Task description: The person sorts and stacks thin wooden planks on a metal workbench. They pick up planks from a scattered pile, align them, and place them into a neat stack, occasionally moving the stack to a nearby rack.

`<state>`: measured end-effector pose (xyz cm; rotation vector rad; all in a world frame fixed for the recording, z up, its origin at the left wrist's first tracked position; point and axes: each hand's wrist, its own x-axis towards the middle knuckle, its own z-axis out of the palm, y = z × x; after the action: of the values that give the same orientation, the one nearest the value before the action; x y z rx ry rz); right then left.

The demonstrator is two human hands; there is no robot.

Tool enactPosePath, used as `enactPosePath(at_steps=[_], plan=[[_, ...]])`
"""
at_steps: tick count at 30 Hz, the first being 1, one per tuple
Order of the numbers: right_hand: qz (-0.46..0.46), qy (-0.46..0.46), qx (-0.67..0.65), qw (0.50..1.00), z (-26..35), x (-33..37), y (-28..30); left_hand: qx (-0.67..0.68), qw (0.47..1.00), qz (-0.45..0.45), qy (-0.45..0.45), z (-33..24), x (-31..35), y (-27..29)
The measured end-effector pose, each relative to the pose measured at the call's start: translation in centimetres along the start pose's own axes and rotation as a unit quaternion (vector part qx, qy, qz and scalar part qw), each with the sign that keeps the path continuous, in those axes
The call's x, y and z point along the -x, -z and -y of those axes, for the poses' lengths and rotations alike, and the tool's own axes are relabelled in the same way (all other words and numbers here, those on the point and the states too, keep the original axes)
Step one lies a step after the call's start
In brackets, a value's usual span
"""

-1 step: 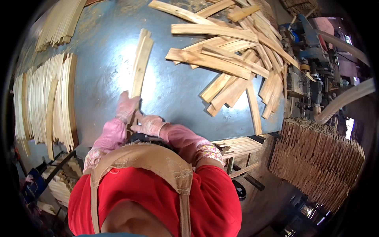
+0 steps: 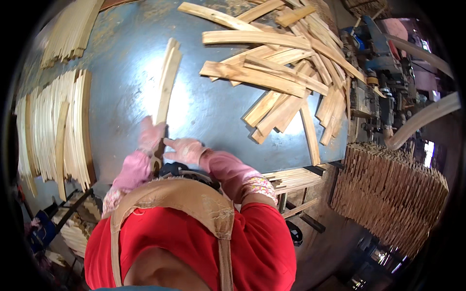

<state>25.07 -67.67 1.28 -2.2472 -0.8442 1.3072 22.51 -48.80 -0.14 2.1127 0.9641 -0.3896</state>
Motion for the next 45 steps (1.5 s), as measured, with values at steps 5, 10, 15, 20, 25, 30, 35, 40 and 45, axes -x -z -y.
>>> enactPosePath(at_steps=[5,10,15,20,25,30,35,40,45], plan=[[-0.217,-0.163,0.019,0.962,-13.0,3.3,15.9,-0.191,0.922,-0.239,-0.238,10.6,0.7,7.9],[-0.369,-0.368,0.220,0.825,-27.7,7.7,29.7,-0.423,0.865,-0.268,0.025,25.4,0.1,18.1],[-0.293,-0.361,0.276,0.842,-32.0,7.0,32.4,-0.398,0.862,-0.315,0.010,21.4,-3.3,18.1],[-0.139,-0.355,0.229,0.896,-27.0,7.1,35.2,-0.211,0.911,-0.280,-0.217,10.9,-10.5,9.5],[-0.231,-0.210,-0.057,0.948,-24.0,7.0,32.7,-0.098,0.923,-0.151,-0.339,-7.4,-14.1,-1.4],[-0.310,-0.136,-0.334,0.880,-20.1,1.7,29.2,-0.226,0.920,-0.024,-0.319,-17.7,-14.2,-5.4],[-0.340,-0.073,-0.482,0.804,-21.2,-3.1,24.7,-0.121,0.940,-0.115,-0.297,-12.7,-17.2,-6.2],[-0.411,-0.258,-0.300,0.821,-14.0,-1.1,19.0,-0.090,0.960,-0.090,-0.248,-7.6,-15.3,-1.7],[-0.447,-0.289,-0.052,0.845,-11.7,1.9,6.3,0.510,0.783,0.347,0.082,-2.4,-10.2,2.3]])
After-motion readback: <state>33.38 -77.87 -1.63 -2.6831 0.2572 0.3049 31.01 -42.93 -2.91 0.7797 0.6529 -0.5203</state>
